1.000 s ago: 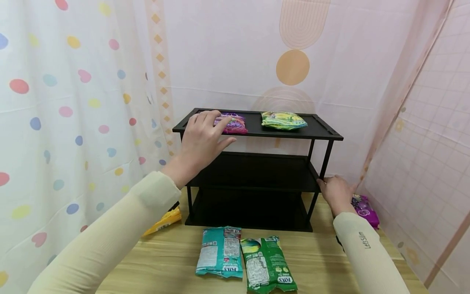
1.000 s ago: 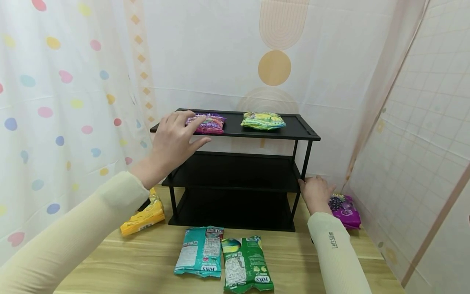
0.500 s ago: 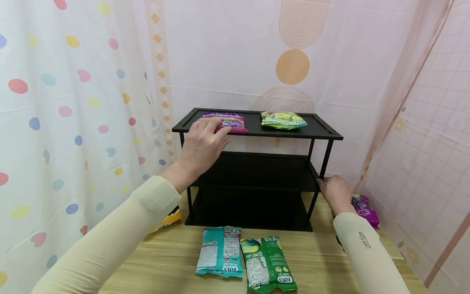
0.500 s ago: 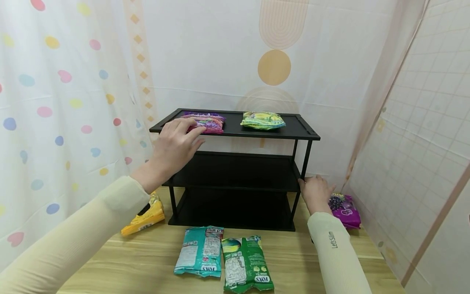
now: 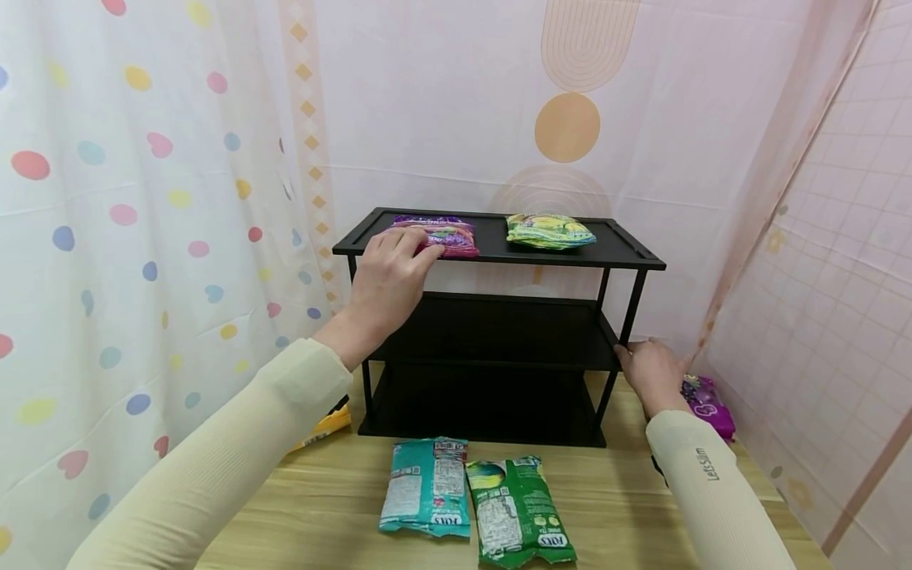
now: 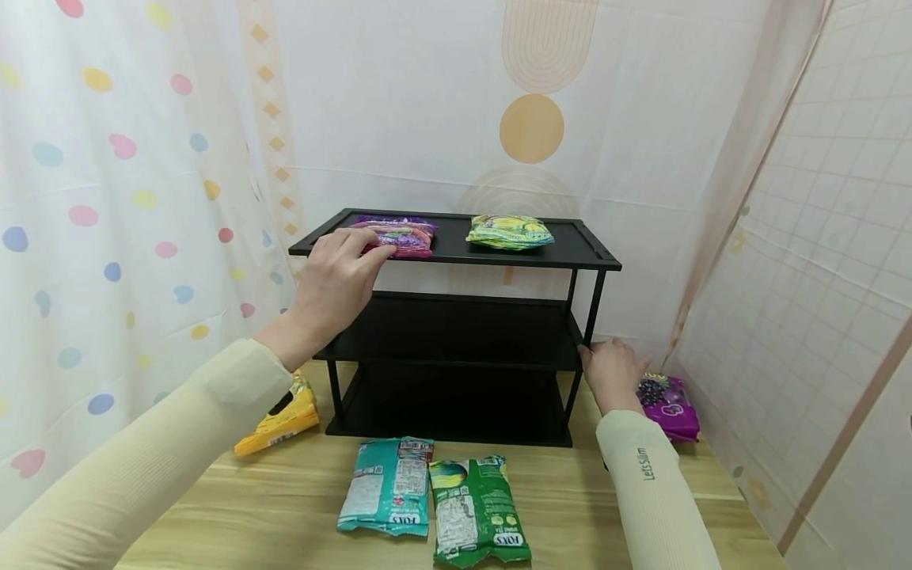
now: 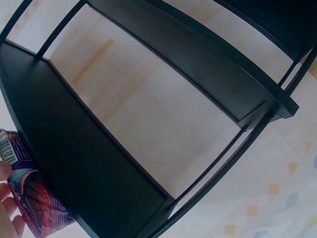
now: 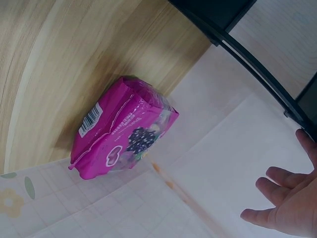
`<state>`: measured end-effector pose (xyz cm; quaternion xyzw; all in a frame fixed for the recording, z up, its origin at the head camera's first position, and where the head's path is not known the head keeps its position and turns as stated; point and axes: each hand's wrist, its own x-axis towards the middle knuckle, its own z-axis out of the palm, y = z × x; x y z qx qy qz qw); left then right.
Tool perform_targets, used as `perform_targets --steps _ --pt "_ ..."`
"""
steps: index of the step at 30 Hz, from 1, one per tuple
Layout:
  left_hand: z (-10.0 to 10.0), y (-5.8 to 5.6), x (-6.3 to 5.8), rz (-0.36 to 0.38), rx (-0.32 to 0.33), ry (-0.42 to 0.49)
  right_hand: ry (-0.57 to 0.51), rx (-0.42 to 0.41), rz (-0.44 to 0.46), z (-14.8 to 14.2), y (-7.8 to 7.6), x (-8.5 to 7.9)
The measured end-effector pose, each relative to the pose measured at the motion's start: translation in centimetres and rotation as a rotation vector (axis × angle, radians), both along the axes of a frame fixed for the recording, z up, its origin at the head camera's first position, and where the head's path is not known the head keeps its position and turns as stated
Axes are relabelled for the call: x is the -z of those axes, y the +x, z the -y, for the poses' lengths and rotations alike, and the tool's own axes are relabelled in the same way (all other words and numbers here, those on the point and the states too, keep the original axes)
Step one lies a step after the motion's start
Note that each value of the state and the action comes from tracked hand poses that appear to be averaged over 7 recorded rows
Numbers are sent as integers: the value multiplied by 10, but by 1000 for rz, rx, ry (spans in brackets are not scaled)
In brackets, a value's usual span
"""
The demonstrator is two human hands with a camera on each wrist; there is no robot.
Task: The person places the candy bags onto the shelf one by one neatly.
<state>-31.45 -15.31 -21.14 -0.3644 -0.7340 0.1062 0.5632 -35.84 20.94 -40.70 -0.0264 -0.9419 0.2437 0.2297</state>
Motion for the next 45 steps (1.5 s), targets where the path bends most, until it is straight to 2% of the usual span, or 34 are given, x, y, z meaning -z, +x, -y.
perform_targets --steps 9,15,27,36,45 --pt "-3 -6 2 -8 -27 -7 9 5 22 -1 1 1" --pt "-6 -11 1 -9 -48 -23 12 -1 -7 0 1 1" --pt "-9 -20 2 31 -73 -29 10 -9 25 1 2 -2" --pt "-10 -24 3 110 -92 -35 6 -7 42 2 3 -3" --pt "-9 -26 1 187 -111 -49 13 -4 20 3 5 -2"
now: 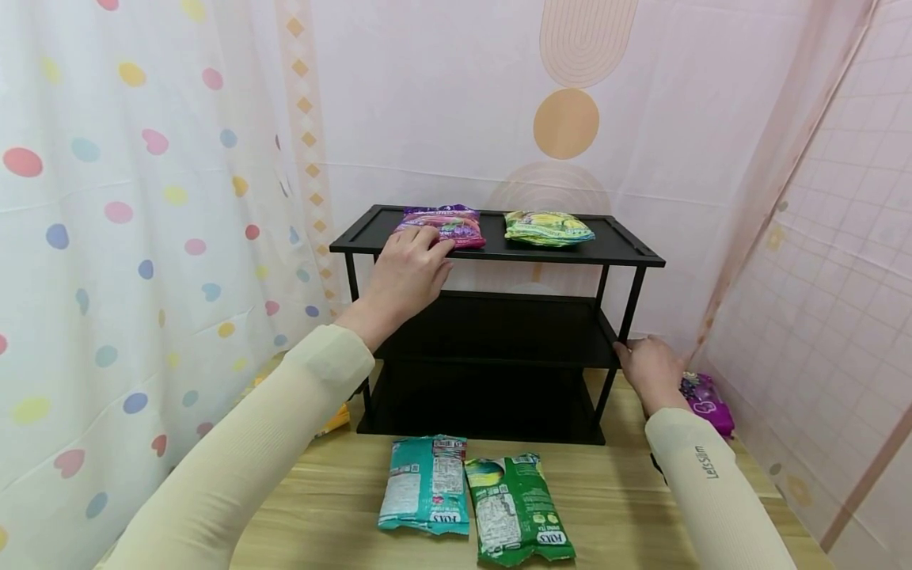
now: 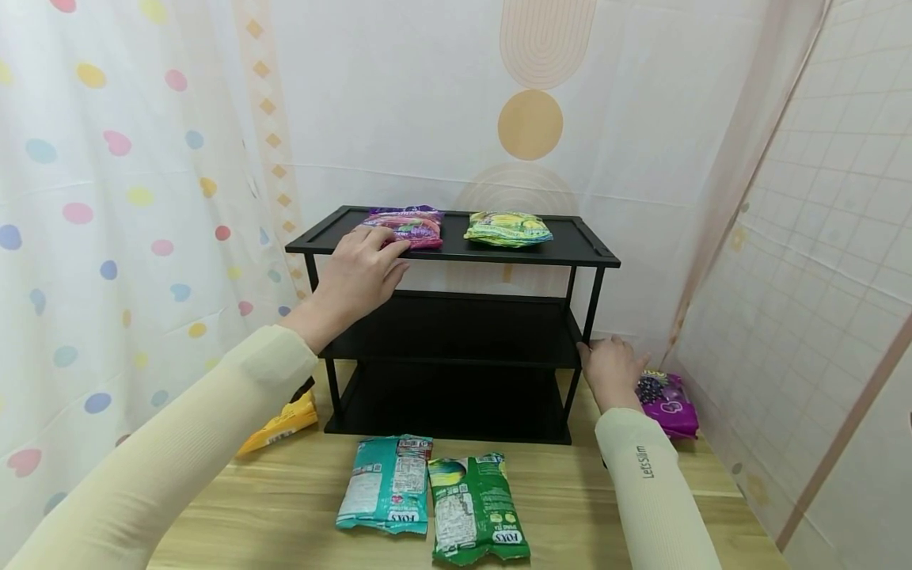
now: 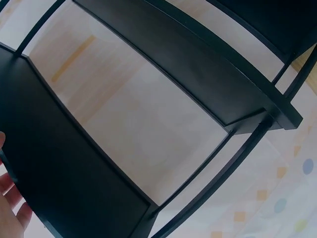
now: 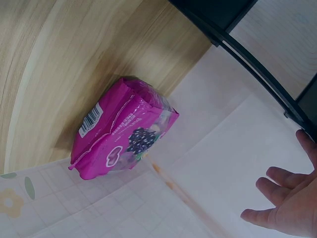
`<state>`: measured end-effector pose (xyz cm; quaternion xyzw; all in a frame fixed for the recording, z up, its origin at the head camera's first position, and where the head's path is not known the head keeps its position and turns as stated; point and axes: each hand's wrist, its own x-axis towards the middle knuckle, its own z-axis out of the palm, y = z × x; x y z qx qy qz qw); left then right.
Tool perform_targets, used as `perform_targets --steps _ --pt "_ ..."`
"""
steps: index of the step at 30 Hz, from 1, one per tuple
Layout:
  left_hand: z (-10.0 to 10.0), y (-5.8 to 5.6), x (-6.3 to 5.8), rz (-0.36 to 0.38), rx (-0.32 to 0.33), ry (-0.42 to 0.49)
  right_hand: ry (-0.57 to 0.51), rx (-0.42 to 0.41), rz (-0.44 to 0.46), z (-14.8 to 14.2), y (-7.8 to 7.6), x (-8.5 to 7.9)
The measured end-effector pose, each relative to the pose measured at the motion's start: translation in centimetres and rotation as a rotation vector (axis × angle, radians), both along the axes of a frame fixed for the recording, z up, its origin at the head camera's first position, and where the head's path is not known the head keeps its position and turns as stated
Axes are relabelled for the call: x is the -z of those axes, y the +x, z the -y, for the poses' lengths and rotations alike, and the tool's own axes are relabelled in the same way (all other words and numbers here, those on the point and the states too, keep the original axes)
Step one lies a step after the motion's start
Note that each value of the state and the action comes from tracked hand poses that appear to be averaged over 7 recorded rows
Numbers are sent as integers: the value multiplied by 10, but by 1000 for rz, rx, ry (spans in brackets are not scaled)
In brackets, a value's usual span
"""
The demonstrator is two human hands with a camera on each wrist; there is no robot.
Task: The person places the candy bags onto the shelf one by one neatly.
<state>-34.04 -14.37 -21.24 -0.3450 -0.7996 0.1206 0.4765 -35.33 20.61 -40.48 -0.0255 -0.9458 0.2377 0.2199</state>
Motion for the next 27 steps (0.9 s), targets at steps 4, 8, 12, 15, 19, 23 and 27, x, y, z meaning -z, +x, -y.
perform_targets --steps 4,8,12,15,19,23,27 --pt "1 0 -1 20 -2 2 0 -3 -11 0 -1 0" --pt "0 -1 -2 35 -3 7 1 -2 -20 0 0 0" --pt "0 -2 -2 54 -9 8 -7 1 -31 0 1 1" --pt "-1 -2 -3 79 -9 8 -8 1 -33 0 1 1" --pt "-2 -3 -4 106 -17 2 0 -3 -26 -1 0 2" --pt "-3 -4 -5 117 -42 -8 1 -3 -22 -1 0 2" --pt "-4 -4 -5 131 -64 -17 -1 4 -19 0 0 1"
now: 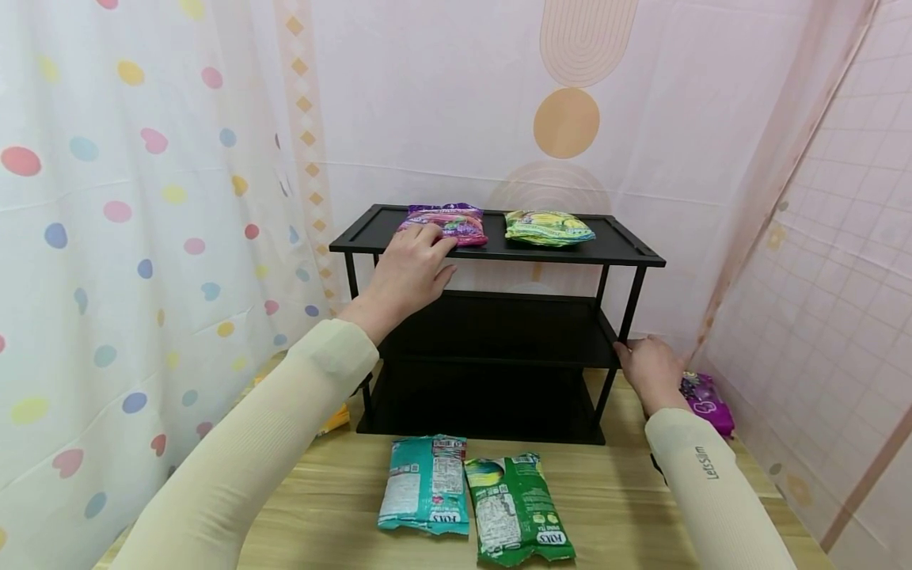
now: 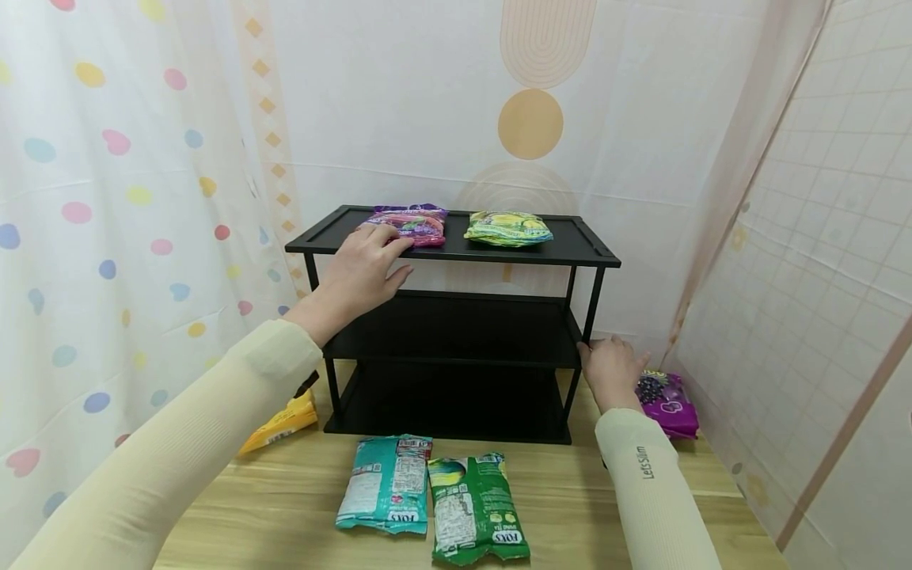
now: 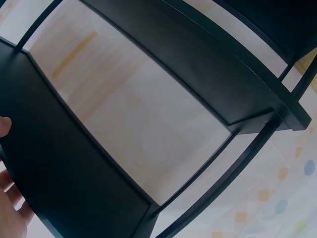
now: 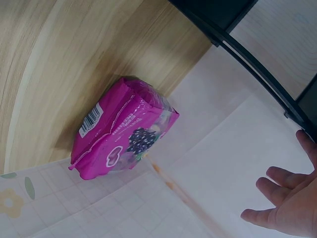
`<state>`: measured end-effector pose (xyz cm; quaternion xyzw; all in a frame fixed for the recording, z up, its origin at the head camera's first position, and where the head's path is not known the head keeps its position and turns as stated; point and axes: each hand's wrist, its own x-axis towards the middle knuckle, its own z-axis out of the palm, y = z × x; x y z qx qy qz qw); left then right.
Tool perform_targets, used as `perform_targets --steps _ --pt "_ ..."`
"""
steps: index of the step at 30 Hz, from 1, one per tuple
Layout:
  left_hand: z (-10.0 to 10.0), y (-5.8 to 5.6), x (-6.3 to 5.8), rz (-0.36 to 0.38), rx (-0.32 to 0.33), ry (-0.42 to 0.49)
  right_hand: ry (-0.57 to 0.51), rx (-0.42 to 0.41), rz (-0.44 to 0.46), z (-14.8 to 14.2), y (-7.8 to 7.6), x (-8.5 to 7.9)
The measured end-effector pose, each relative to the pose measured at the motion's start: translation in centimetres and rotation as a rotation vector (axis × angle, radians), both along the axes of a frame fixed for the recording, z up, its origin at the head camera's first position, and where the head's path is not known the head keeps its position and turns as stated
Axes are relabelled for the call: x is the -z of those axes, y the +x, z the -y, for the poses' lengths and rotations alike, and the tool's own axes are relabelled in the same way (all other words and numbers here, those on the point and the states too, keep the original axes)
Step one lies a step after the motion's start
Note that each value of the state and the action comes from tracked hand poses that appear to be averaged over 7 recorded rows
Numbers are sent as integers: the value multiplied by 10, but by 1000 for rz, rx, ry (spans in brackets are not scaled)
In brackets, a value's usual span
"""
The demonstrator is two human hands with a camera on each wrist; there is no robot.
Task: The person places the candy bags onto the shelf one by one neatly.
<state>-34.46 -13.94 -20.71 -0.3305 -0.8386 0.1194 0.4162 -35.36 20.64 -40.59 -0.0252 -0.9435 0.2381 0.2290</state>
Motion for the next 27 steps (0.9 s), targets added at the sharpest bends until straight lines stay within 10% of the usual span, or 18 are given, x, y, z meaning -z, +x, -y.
perform_targets --steps 27 --pt "-7 -3 -3 101 -70 -43 -3 -6 11 0 0 -1"
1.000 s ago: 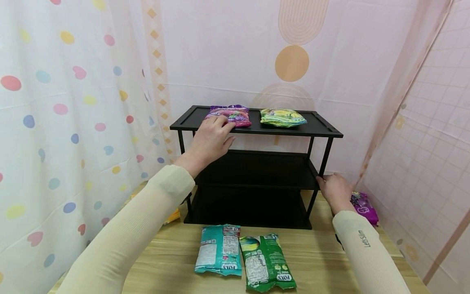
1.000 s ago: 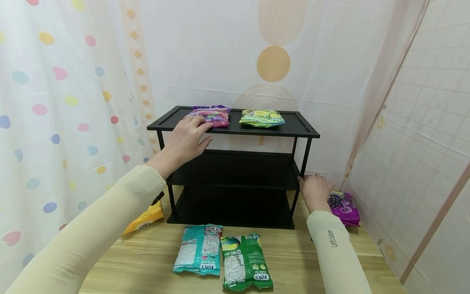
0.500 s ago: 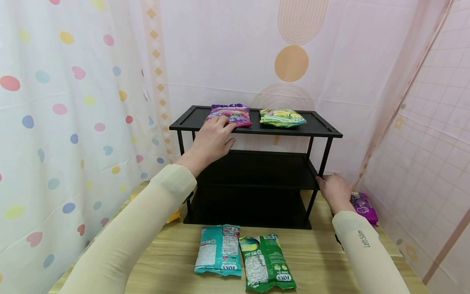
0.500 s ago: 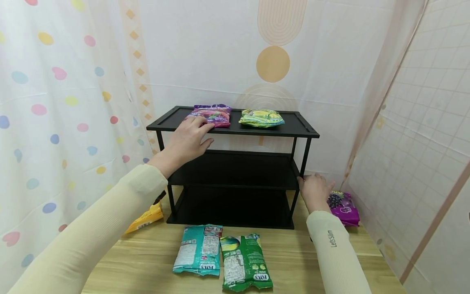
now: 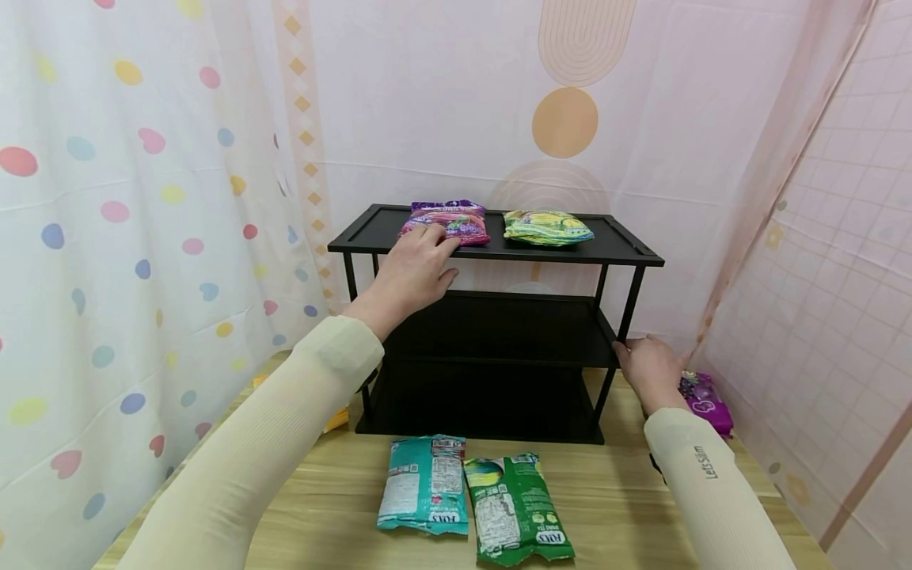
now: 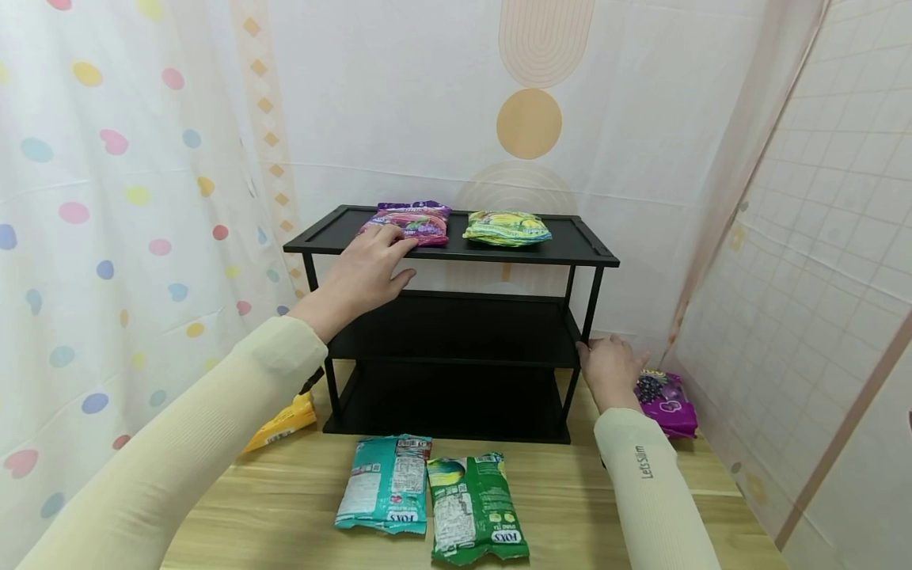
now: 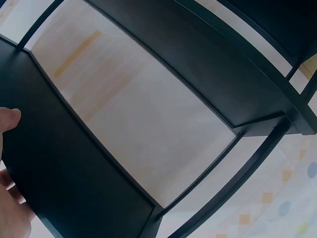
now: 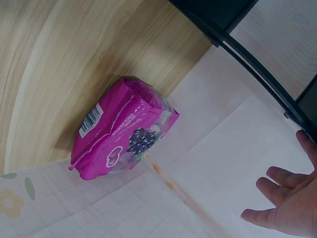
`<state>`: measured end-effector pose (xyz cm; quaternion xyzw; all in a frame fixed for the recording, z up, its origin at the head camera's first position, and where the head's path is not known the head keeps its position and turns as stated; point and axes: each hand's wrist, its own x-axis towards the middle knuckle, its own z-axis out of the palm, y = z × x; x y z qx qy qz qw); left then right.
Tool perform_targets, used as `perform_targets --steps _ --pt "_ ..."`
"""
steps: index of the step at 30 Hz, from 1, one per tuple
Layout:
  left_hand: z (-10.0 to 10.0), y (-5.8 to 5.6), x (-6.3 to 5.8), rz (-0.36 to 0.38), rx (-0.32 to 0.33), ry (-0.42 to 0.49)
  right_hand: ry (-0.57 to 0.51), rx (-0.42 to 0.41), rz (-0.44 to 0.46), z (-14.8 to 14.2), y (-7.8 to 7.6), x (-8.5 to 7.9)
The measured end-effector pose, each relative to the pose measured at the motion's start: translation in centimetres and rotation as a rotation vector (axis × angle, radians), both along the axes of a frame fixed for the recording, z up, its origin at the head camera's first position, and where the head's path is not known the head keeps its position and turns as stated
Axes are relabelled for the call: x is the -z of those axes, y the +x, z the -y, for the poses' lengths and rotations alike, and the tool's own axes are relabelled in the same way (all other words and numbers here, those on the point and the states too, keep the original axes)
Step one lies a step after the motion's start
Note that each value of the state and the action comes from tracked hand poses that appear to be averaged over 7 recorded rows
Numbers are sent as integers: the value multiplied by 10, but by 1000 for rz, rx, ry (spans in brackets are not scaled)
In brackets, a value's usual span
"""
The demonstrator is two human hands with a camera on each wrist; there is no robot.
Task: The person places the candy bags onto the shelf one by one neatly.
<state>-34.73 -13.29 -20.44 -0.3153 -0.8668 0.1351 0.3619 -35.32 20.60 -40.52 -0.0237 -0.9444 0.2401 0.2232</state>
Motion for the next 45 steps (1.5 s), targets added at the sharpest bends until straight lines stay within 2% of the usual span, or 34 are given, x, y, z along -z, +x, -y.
perform_targets --steps 10,19,23,27,35,45 --pt "-2 -1 -1 26 -27 -8 -2 -2 8 -1 0 0" --pt "-3 -1 -2 36 -17 -4 -5 3 21 1 0 -1" --pt "-2 0 -3 32 -21 -1 1 5 18 1 -1 -1" --pt "0 3 -3 7 -52 -3 -1 3 9 2 0 0" --pt "13 7 -7 -85 -99 -1 -2 1 12 1 0 -1" --pt "40 8 -14 -95 -110 53 -8 8 24 -1 -2 0"
